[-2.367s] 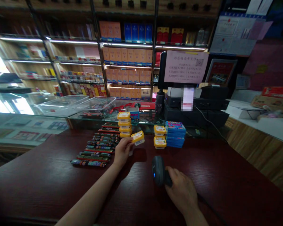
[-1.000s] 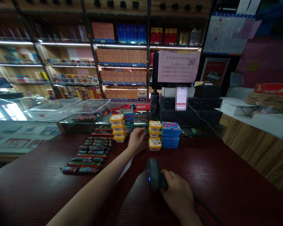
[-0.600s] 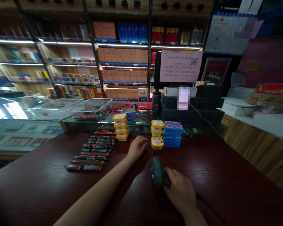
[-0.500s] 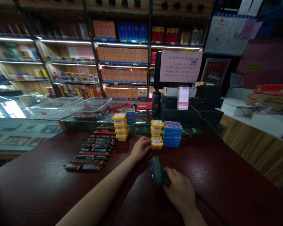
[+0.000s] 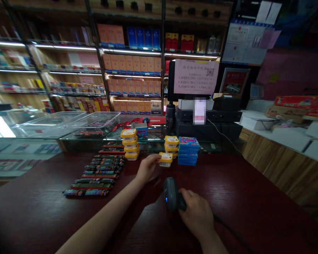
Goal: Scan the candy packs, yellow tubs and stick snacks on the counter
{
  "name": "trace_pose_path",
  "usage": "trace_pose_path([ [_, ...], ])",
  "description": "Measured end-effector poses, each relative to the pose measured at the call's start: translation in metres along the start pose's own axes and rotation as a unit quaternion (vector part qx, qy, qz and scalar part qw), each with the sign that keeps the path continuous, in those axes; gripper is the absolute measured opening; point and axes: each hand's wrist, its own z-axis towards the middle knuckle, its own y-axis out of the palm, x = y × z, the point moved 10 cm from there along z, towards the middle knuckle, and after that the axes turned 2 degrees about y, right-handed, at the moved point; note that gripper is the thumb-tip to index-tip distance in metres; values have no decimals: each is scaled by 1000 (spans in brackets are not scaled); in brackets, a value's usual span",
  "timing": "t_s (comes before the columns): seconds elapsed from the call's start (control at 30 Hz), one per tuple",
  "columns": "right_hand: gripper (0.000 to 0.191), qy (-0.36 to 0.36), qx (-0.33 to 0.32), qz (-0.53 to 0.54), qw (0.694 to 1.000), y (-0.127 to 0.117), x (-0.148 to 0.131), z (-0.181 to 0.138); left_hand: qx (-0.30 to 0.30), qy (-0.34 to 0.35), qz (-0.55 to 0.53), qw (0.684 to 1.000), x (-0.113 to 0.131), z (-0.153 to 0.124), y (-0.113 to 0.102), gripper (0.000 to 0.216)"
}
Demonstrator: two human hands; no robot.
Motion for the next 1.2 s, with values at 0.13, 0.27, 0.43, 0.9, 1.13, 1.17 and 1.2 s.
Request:
trace_pose_path([
  [0.13,37,6,-11,-3,1000,-1,-2,1,95,16,-5,995,21,38,-43,19],
  [0.27,38,3,-16,-5,1000,-1,-3,1,87,44,40,994,35,93,-38,20],
  [0.43,38,-4,-6,-3,1000,0,-3,0,9,18,114,993,24,133,5,21],
  [0.9,35,-14,20,9,1000,0,0,-2,-35,16,148,988,18,99,11,47],
  [1.13,34,-29,35,4,999,2,2,-6,137,-44,279,949,0,53,-94,37],
  [1.17,33,-28,34,1,999,3,2,-7,169,-69,296,937,-8,47,-113,38],
  [1.2,33,-28,35,-3,999,3,3,-7,197,-94,309,926,-17,43,-131,39],
])
